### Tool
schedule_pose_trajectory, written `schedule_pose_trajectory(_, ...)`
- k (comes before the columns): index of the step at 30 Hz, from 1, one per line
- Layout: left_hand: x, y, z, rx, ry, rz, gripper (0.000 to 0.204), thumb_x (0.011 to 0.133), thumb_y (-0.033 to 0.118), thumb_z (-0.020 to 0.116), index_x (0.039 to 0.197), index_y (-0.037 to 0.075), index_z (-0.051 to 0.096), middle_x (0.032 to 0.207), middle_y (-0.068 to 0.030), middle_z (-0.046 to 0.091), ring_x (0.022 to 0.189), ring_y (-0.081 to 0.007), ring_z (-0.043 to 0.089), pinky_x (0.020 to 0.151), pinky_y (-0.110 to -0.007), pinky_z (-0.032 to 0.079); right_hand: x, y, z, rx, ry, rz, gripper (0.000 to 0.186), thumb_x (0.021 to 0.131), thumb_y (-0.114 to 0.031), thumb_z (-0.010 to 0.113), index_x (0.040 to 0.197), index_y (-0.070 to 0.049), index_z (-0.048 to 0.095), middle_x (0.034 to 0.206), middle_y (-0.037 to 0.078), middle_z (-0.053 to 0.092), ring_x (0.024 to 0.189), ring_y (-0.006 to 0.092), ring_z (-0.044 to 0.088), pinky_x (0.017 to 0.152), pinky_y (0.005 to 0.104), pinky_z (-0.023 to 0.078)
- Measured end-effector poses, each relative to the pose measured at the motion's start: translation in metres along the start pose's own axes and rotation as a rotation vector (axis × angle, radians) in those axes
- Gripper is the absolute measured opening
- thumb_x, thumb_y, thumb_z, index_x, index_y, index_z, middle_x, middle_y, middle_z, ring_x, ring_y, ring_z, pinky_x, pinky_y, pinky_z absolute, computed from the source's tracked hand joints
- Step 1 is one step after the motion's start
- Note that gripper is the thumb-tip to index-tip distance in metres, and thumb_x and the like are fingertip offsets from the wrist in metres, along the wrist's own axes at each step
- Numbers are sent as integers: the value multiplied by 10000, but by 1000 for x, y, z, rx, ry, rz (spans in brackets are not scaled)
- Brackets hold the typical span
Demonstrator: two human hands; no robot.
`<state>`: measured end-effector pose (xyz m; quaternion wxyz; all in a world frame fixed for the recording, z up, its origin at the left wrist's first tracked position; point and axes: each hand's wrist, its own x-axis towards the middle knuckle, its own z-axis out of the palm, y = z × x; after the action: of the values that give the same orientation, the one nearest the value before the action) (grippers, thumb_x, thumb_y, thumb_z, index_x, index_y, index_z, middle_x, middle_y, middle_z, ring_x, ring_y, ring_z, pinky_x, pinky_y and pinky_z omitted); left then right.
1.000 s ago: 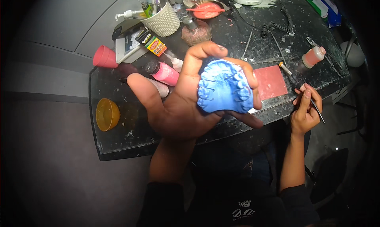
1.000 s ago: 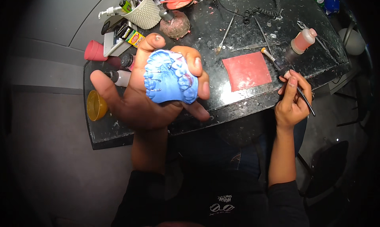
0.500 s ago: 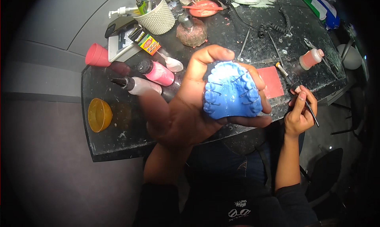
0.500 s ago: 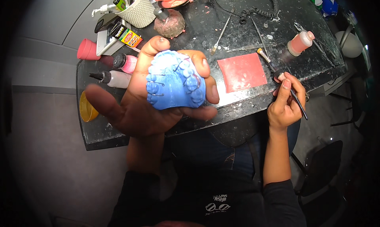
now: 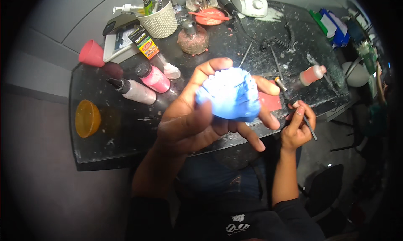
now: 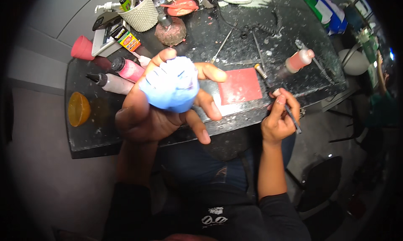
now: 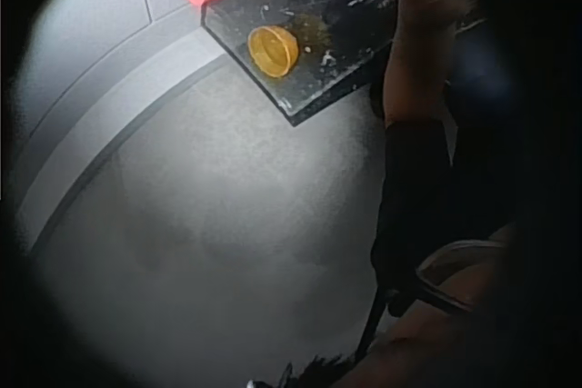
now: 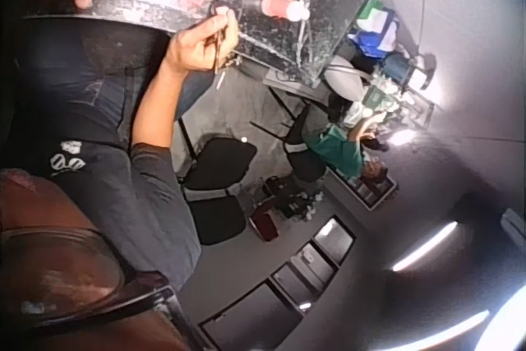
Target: The person uses a brush to apply a blue substance to a dental impression, then uses an air tool to blow air onto the surface of the impression.
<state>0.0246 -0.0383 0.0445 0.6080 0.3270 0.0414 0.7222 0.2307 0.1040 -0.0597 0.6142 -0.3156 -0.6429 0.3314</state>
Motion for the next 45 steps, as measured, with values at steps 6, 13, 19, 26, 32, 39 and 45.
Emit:
schedule_pose_trajectory(6,-1,-3,-3,66,-59,25,792,1007,630,331,1534,49,223,1422,-501,296,938,-431,709,755,-450,621,-3,2,1,30,-27,-29,179,999,-67,588,1099,78,619,949,142,697,653,95,595,549,199,444)
schedule_pose_trajectory(13,-1,11,2,104,-127,-110,815,1033,618,183,1422,-92,275,1218,-499,494,546,-296,670,490,-321,550,-2,2,1,12,-24,-69,176,1005,-82,589,1100,63,619,946,124,684,621,83,552,546,204,435)
schedule_pose_trajectory(19,0,12,5,116,-118,-75,771,1052,577,195,1421,-101,205,1088,-489,545,481,-278,610,450,-302,509,0,4,-3,-29,-32,-37,178,1005,-83,583,1096,65,622,945,134,682,640,93,569,541,202,439)
schedule_pose_trajectory(26,0,15,4,101,-139,-100,769,1047,585,224,1422,-84,167,1081,-495,541,493,-278,593,477,-304,513,0,5,-2,-16,-21,-38,177,1006,-80,577,1097,66,620,953,137,681,627,93,557,544,205,438)
schedule_pose_trajectory(32,-1,14,6,113,-113,-88,749,1047,586,228,1406,-71,209,1081,-493,543,489,-262,591,483,-298,510,0,1,1,-14,-8,-41,175,1008,-84,575,1092,64,618,954,135,681,613,82,534,541,203,429)
schedule_pose_trajectory(39,-1,10,3,104,-107,-71,725,1044,585,264,1359,-67,283,1046,-439,563,506,-251,596,486,-293,509,0,3,-1,-42,-24,-56,171,1007,-83,573,1093,59,618,952,132,682,610,77,526,541,198,423)
schedule_pose_trajectory(45,-3,9,5,87,-36,-57,729,1026,610,305,1310,-61,330,1088,-383,520,505,-258,602,481,-293,508,0,3,0,-43,-17,-77,172,1006,-83,575,1092,59,618,946,134,684,608,77,530,540,198,424)
